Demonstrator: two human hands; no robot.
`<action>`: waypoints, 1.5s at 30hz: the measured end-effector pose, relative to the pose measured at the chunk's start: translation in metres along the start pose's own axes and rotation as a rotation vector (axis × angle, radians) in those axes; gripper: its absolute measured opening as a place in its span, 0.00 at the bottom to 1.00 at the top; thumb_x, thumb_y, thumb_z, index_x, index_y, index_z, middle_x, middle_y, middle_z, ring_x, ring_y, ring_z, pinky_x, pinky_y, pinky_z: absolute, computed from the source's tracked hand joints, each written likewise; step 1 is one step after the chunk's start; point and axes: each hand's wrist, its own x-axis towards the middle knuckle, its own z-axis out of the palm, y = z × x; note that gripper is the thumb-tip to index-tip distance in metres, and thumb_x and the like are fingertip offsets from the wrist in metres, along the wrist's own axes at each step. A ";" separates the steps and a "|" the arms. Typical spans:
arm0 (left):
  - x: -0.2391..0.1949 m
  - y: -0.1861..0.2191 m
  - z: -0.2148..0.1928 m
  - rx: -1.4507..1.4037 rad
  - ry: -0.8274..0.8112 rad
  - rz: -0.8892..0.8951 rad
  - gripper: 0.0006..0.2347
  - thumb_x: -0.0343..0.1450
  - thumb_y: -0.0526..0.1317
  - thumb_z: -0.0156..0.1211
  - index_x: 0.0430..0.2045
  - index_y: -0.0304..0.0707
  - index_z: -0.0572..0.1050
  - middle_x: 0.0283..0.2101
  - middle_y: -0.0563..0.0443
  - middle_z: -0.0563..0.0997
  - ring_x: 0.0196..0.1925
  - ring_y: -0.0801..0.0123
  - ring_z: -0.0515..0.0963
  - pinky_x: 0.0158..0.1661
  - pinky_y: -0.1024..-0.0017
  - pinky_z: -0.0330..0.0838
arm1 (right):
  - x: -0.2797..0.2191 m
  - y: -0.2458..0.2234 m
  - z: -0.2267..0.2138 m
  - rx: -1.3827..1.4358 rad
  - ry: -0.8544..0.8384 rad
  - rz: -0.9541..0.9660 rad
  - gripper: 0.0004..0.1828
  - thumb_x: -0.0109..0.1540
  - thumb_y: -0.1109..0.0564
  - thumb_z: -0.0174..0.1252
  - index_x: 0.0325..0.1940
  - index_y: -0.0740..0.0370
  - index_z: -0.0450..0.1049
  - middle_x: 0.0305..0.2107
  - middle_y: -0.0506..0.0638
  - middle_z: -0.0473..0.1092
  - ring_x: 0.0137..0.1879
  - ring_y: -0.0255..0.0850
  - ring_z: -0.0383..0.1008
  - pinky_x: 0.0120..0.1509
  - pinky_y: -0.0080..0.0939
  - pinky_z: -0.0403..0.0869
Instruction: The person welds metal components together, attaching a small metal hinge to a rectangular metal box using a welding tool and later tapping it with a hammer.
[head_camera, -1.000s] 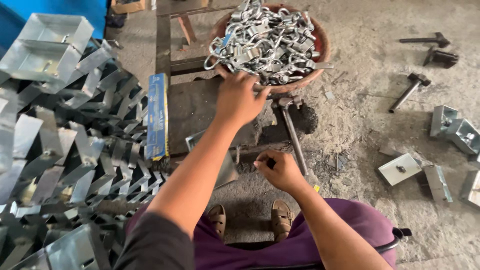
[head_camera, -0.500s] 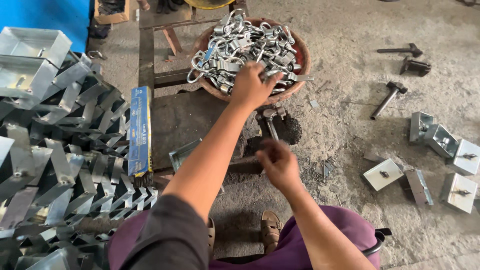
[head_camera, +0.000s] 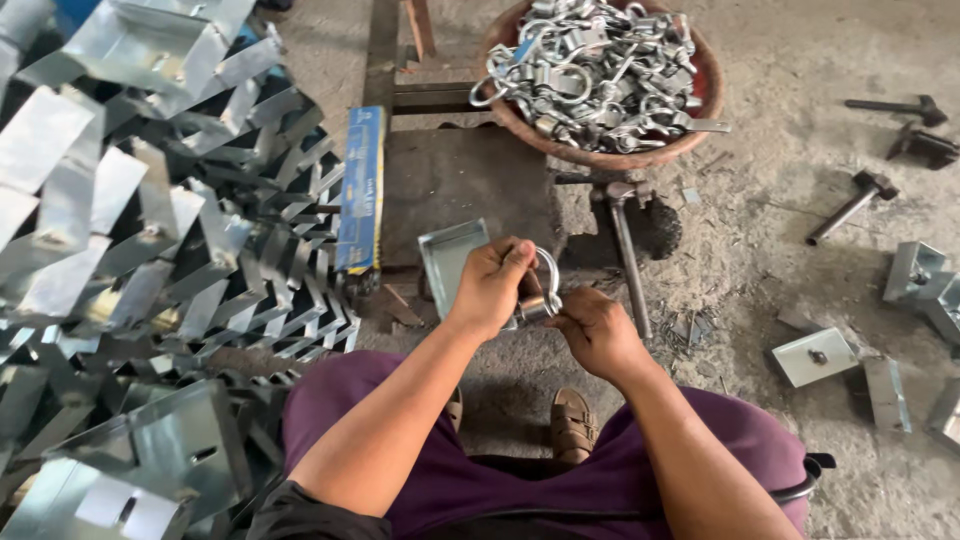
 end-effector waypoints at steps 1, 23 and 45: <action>-0.004 0.001 -0.008 0.050 0.017 0.017 0.13 0.79 0.46 0.56 0.32 0.33 0.76 0.24 0.53 0.79 0.25 0.77 0.77 0.27 0.75 0.71 | 0.000 -0.001 0.005 -0.063 -0.001 -0.068 0.07 0.60 0.57 0.67 0.35 0.64 0.80 0.29 0.55 0.74 0.37 0.48 0.75 0.42 0.48 0.74; 0.031 0.007 -0.094 0.769 0.167 0.220 0.08 0.72 0.41 0.64 0.37 0.35 0.78 0.27 0.38 0.81 0.27 0.53 0.83 0.30 0.62 0.73 | -0.009 0.036 -0.006 -0.219 0.236 0.821 0.18 0.66 0.47 0.63 0.41 0.67 0.79 0.20 0.59 0.71 0.25 0.47 0.69 0.34 0.53 0.70; 0.041 -0.016 -0.110 1.025 0.105 0.357 0.05 0.68 0.39 0.68 0.33 0.40 0.83 0.34 0.34 0.83 0.37 0.45 0.83 0.39 0.56 0.76 | -0.056 -0.079 0.006 -0.145 -0.021 0.516 0.16 0.65 0.45 0.55 0.45 0.58 0.78 0.14 0.44 0.69 0.16 0.33 0.65 0.18 0.38 0.63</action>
